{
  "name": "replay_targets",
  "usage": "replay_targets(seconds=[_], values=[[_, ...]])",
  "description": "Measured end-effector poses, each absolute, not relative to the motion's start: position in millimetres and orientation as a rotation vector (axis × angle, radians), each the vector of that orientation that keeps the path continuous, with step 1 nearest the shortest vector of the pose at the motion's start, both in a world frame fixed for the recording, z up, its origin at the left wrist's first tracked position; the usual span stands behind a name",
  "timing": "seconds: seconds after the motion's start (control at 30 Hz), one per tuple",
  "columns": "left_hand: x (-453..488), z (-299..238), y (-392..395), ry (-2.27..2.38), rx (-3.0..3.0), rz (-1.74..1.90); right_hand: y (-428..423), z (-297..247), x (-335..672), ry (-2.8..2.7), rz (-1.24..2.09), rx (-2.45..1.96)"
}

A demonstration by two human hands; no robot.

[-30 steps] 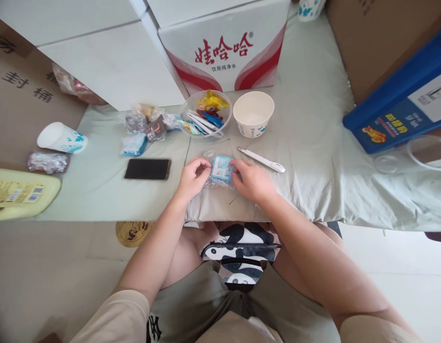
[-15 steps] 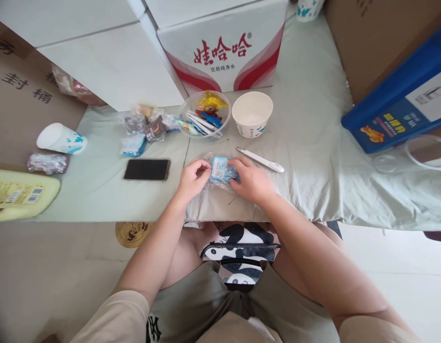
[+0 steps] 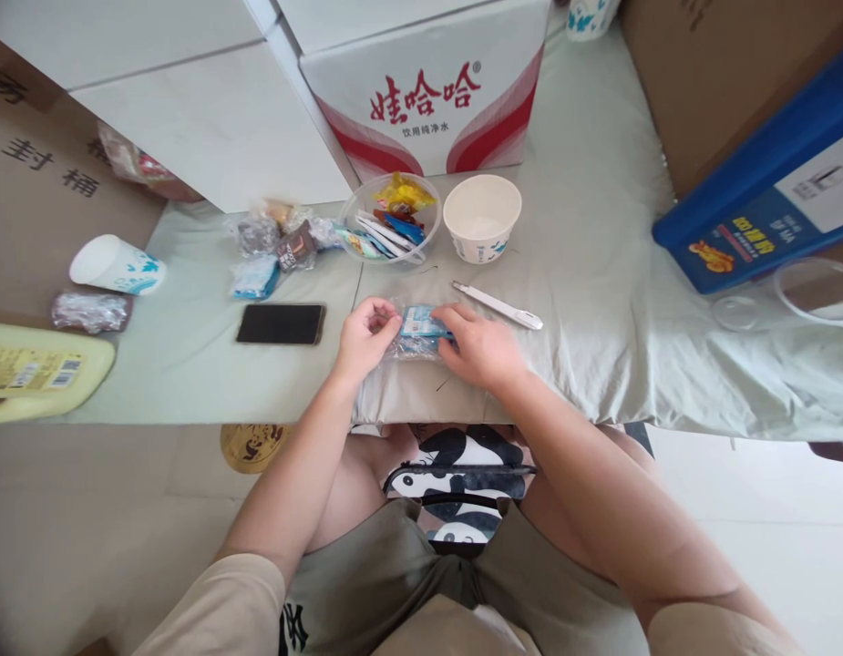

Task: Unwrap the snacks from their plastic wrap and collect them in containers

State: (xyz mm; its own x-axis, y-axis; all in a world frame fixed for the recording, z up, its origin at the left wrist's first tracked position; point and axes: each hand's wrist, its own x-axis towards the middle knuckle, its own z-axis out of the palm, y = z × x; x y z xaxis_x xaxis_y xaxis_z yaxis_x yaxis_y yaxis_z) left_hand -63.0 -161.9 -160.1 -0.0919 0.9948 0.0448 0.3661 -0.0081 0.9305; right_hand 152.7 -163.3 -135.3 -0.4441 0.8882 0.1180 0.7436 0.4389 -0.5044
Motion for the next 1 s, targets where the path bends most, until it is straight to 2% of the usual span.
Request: replay_targets(seconds=[0.17, 0.37, 0.53, 0.67, 0.77, 1.0], values=[[-64.9, -156.1, -165.5, 1.66, 1.591, 1.064, -162.0, -135.5, 152.1, -2.29, 0.559, -1.379], [-70.2, -152.0, -169.9, 1.422, 1.767, 0.837, -161.4, -136.6, 151.4, -2.291, 0.557, -1.382], [-75.0, -158.4, -171.9, 1.314, 1.87, 0.801, -161.4, -136.8, 150.5, -2.289, 0.577, -1.379], [-76.1, -161.8, -173.5, 1.464, 2.023, 0.776, -161.6, -137.7, 150.1, -2.288, 0.586, -1.389], [-74.6, -160.1, -173.3, 1.576, 2.054, 0.811, -161.9, -137.8, 149.9, -2.29, 0.571, -1.386], [-66.0, -157.2, -171.6, 1.492, 1.943, 0.976, -161.9, -136.2, 150.7, -2.271, 0.642, -1.417]])
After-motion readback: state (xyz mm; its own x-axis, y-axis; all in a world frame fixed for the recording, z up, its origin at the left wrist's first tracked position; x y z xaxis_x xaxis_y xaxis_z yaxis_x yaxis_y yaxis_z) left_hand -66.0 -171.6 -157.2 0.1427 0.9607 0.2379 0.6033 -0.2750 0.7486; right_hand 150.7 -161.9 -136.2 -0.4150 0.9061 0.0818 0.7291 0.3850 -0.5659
